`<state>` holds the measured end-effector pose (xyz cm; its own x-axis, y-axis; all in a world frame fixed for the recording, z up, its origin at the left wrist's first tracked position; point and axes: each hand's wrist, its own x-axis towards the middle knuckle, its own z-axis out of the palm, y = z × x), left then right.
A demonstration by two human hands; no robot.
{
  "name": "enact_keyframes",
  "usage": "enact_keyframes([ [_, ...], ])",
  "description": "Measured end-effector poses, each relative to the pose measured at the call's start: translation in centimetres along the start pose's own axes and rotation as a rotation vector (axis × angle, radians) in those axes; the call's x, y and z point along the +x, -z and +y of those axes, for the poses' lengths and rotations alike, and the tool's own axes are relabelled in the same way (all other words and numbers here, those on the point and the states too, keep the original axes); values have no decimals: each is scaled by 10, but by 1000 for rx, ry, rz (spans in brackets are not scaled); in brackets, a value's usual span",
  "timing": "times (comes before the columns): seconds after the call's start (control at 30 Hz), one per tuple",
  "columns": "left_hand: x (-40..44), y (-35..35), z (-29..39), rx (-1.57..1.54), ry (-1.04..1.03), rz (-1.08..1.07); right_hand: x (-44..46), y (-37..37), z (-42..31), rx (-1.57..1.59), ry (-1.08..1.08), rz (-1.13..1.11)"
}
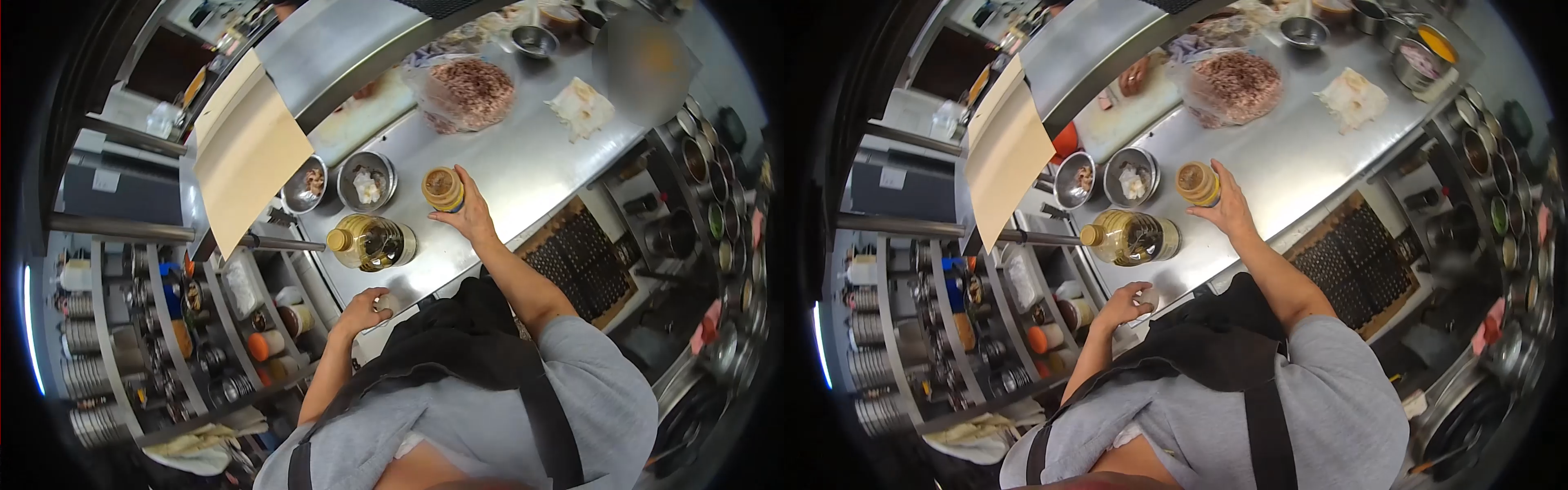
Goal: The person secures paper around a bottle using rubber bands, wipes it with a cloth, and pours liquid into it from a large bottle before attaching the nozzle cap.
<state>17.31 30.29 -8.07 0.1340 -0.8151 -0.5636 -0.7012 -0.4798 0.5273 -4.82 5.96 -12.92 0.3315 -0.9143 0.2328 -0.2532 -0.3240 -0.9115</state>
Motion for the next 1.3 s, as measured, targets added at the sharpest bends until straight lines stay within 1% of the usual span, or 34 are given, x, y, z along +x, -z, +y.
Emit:
enact_keyframes([
  [0.03, -5, 1, 8, -2, -34, 16, 3, -2, 5, 75, 29, 6],
  [0.07, -12, 4, 23, -2, -5, 27, 5, -5, 8, 149, 52, 15],
  [0.13, -23, 8, 52, -242, -25, -42, 12, -10, 13, 211, 58, -17],
  [0.17, -24, 9, 60, -259, -69, -73, 16, -11, 13, 248, 65, -33],
  [0.2, -25, 8, 69, -265, -54, -66, 21, -11, 13, 257, 63, -48],
  [0.27, -28, 9, 92, -264, -226, -16, 29, -8, 11, 211, 40, -67],
  [0.33, -24, 19, 116, -298, -246, -25, 32, -2, 9, 219, 58, -94],
  [0.4, -25, 39, 154, -263, -352, 97, 34, 8, 4, 216, 79, -118],
  [0.47, -22, 61, 182, -193, -391, 236, 31, 22, -6, 185, 115, -160],
  [0.5, -21, 74, 198, -168, -361, 284, 31, 29, -10, 180, 117, -166],
  [0.53, -16, 83, 209, -108, -379, 361, 30, 37, -15, 179, 150, -211],
  [0.57, -14, 95, 225, 17, -395, 442, 29, 43, -21, 180, 180, -256],
  [0.6, -7, 102, 233, 12, -388, 441, 29, 49, -27, 180, 177, -263],
  [0.67, 6, 111, 243, 188, -532, 539, 25, 58, -37, 180, 180, -345],
  [0.7, 8, 115, 247, 185, -533, 534, 23, 63, -41, 177, 175, -344],
  [0.77, 11, 121, 256, 294, -564, 397, 20, 70, -49, 119, 231, -355],
  [0.9, 10, 125, 265, 345, -601, 328, 15, 82, -63, 122, 301, -334],
  [0.97, 11, 126, 266, 344, -636, 264, 15, 89, -73, 47, 334, -386],
  [1.1, 7, 132, 271, 334, -658, 215, 14, 97, -80, 80, 318, -411],
  [1.17, 5, 139, 276, 488, -853, 111, 11, 100, -85, 126, 281, -441],
  [1.3, -13, 138, 288, 598, -864, 106, 6, 101, -93, 200, 272, -435],
])
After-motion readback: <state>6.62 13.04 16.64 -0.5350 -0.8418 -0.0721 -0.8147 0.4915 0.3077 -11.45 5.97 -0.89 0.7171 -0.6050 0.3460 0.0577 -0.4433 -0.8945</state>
